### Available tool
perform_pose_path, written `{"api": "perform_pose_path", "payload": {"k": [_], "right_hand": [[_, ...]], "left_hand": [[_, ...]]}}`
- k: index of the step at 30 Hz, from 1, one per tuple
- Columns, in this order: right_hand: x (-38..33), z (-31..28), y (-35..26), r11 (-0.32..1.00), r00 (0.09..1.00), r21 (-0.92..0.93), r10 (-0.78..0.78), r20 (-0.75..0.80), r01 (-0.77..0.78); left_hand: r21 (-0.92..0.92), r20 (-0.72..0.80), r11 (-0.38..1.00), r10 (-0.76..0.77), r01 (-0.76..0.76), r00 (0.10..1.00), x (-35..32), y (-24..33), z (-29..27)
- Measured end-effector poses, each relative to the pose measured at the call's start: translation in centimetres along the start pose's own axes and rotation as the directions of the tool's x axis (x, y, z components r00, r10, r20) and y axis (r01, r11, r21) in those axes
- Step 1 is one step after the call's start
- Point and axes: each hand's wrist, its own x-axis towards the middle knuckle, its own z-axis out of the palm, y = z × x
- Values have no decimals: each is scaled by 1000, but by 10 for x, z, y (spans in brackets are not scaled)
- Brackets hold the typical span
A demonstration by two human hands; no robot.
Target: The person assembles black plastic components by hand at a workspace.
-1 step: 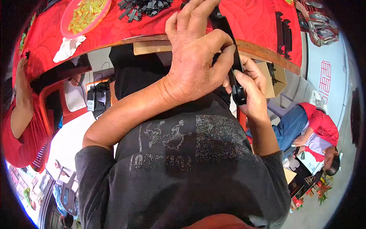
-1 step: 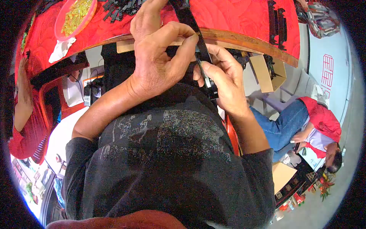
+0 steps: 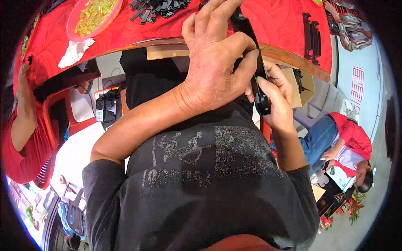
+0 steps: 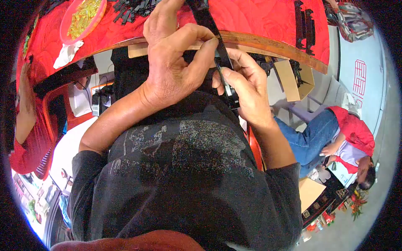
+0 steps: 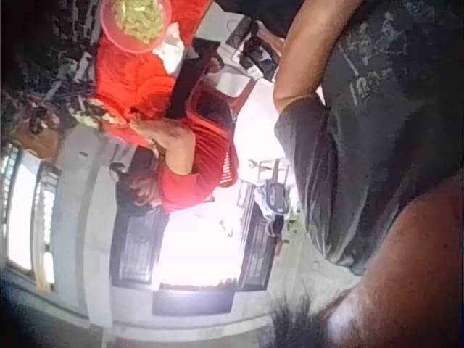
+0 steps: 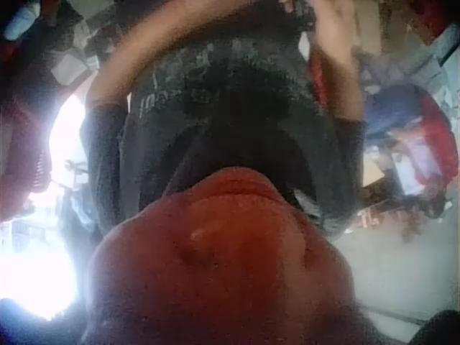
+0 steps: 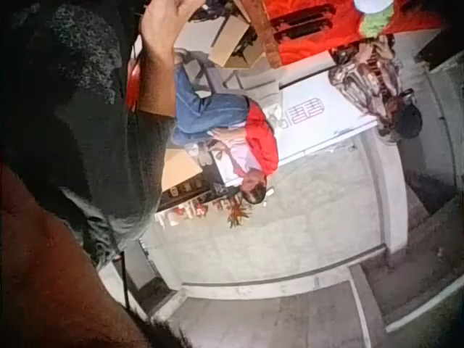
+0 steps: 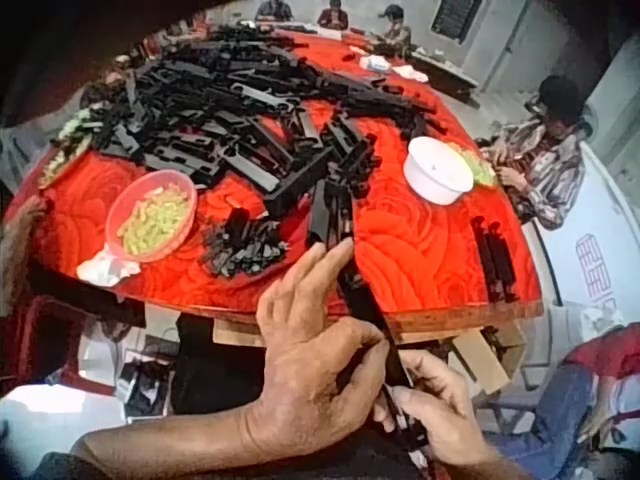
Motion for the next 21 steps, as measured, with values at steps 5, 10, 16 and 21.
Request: {"api": "perform_pose_path", "payload": {"k": [5, 10, 16, 21], "right_hand": [[0, 5, -1, 999, 1000, -27, -18, -5, 18], [-1, 8, -2, 999, 999, -44, -33, -30, 32], [-2, 6, 1, 995, 998, -88, -51, -25, 49], [-3, 12, -1, 981, 995, -189, -60, -82, 43]], "left_hand": [[254, 305, 933, -326, 253, 895, 22, 14, -25], [134, 85, 985, 98, -109, 992, 22, -3, -8], [117, 492, 783, -581, 611, 649, 57, 51, -46], [302, 360, 931, -311, 206, 879, 25, 20, -28]]}}
